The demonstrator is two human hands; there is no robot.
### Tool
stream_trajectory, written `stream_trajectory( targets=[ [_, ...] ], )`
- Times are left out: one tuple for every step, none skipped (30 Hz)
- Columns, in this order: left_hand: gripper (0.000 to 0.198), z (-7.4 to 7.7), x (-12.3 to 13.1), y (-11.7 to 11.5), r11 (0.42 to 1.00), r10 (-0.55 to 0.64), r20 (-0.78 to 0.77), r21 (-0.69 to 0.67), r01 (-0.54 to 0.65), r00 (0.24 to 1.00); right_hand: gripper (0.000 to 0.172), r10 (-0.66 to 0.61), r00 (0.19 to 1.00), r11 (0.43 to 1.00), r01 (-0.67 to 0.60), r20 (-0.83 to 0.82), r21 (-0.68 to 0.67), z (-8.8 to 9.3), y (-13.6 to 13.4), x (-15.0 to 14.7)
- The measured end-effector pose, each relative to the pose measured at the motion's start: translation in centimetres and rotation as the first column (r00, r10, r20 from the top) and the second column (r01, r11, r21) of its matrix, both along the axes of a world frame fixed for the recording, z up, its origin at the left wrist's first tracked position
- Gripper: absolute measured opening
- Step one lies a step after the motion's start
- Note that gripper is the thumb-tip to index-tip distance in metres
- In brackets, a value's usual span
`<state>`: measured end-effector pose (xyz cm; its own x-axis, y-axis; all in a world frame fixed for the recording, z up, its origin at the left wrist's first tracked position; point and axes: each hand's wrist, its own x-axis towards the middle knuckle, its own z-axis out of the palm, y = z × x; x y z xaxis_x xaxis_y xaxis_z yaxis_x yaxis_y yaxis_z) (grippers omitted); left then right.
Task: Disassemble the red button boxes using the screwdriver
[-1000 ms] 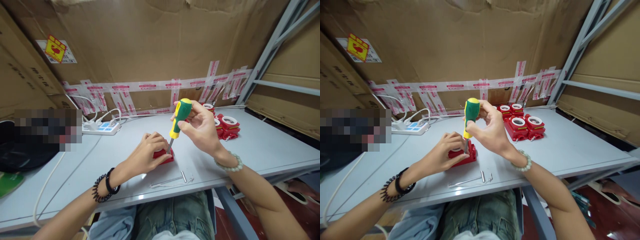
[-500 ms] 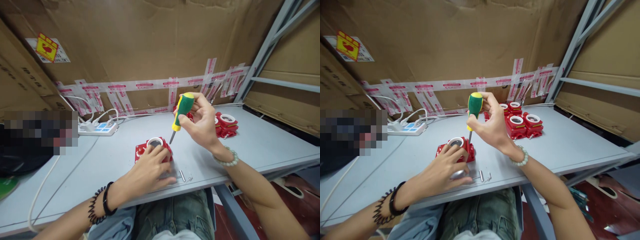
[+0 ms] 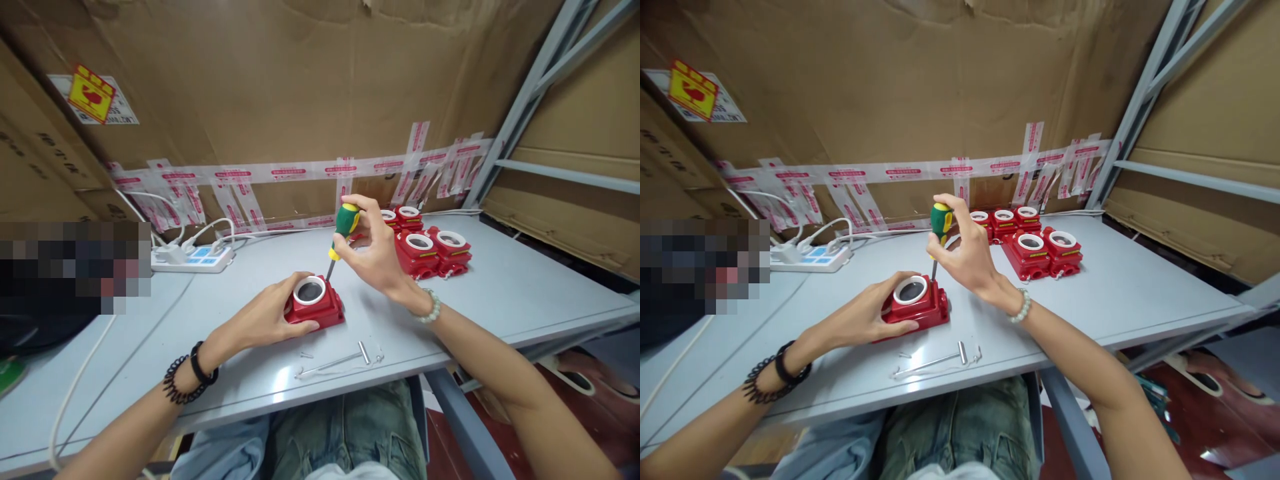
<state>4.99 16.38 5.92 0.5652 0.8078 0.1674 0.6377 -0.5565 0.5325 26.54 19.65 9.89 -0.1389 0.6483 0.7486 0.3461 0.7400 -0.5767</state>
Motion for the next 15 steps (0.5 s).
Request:
stream_trajectory(
  targets=[
    [0.071,0.0,0.0,0.0,1.000,-0.001,0.004,0.003,0.001,1.000,0.048,-0.001,1.000,1.000,0.001,0.005,0.004,-0.1,0.1,0.0],
    [0.073,0.1,0.0,-0.1,1.000,-0.002,0.004,0.005,0.002,1.000,0.048,-0.001,1.000,1.000,0.001,0.007,0.007,-0.2,0.2,0.0],
    [0.074,0.1,-0.1,-0.1,1.000,-0.003,0.003,0.009,0.003,1.000,0.048,0.001,1.000,1.000,-0.001,0.009,0.010,-0.2,0.3,0.0],
    [0.074,0.1,-0.1,-0.1,1.000,-0.003,-0.001,0.011,0.003,1.000,0.048,0.001,1.000,1.000,-0.002,0.011,0.015,-0.3,0.4,-0.1],
    [0.074,0.1,-0.1,-0.1,1.000,-0.002,-0.008,0.012,0.002,1.000,0.048,-0.001,1.000,1.000,0.000,0.013,0.021,-0.3,0.4,-0.1],
    [0.073,0.1,-0.2,-0.1,1.000,0.001,-0.015,0.013,0.000,1.000,0.049,-0.003,1.000,1.000,0.003,0.018,0.026,-0.3,0.5,-0.2],
    [0.073,0.0,-0.2,-0.1,1.000,0.003,-0.022,0.013,-0.003,1.000,0.048,-0.007,1.000,1.000,0.006,0.024,0.030,-0.3,0.5,-0.2],
    [0.072,0.0,-0.2,-0.1,1.000,0.005,-0.028,0.013,-0.005,1.000,0.048,-0.011,0.999,0.999,0.009,0.033,0.034,-0.3,0.4,-0.3],
    [0.072,0.0,-0.2,0.0,1.000,0.006,-0.031,0.013,-0.005,0.999,0.047,-0.014,0.999,0.999,0.013,0.046,0.039,-0.2,0.4,-0.3],
    [0.071,-0.1,-0.2,0.0,1.000,0.005,-0.032,0.016,-0.004,0.999,0.046,-0.019,0.998,0.999,0.016,0.061,0.050,-0.1,0.4,-0.4],
    [0.071,-0.1,-0.2,0.0,1.000,0.004,-0.030,0.018,-0.003,1.000,0.045,-0.025,0.996,0.998,0.019,0.084,0.066,0.1,0.3,-0.6],
    [0.071,-0.1,-0.2,0.1,1.000,0.004,-0.027,0.021,-0.003,1.000,0.043,-0.034,0.993,0.996,0.024,0.114,0.088,0.2,0.2,-0.7],
    [0.071,-0.2,-0.2,0.1,1.000,0.004,-0.025,0.023,-0.003,1.000,0.041,-0.049,0.987,0.993,0.032,0.150,0.113,0.4,0.2,-0.9],
    [0.070,-0.2,-0.2,0.1,1.000,0.004,-0.023,0.026,-0.003,1.000,0.040,-0.068,0.979,0.990,0.042,0.192,0.134,0.5,0.1,-1.1],
    [0.070,-0.2,-0.2,0.2,1.000,0.004,-0.022,0.028,-0.003,1.000,0.039,-0.094,0.967,0.987,0.060,0.236,0.149,0.7,0.0,-1.4]
  ],
)
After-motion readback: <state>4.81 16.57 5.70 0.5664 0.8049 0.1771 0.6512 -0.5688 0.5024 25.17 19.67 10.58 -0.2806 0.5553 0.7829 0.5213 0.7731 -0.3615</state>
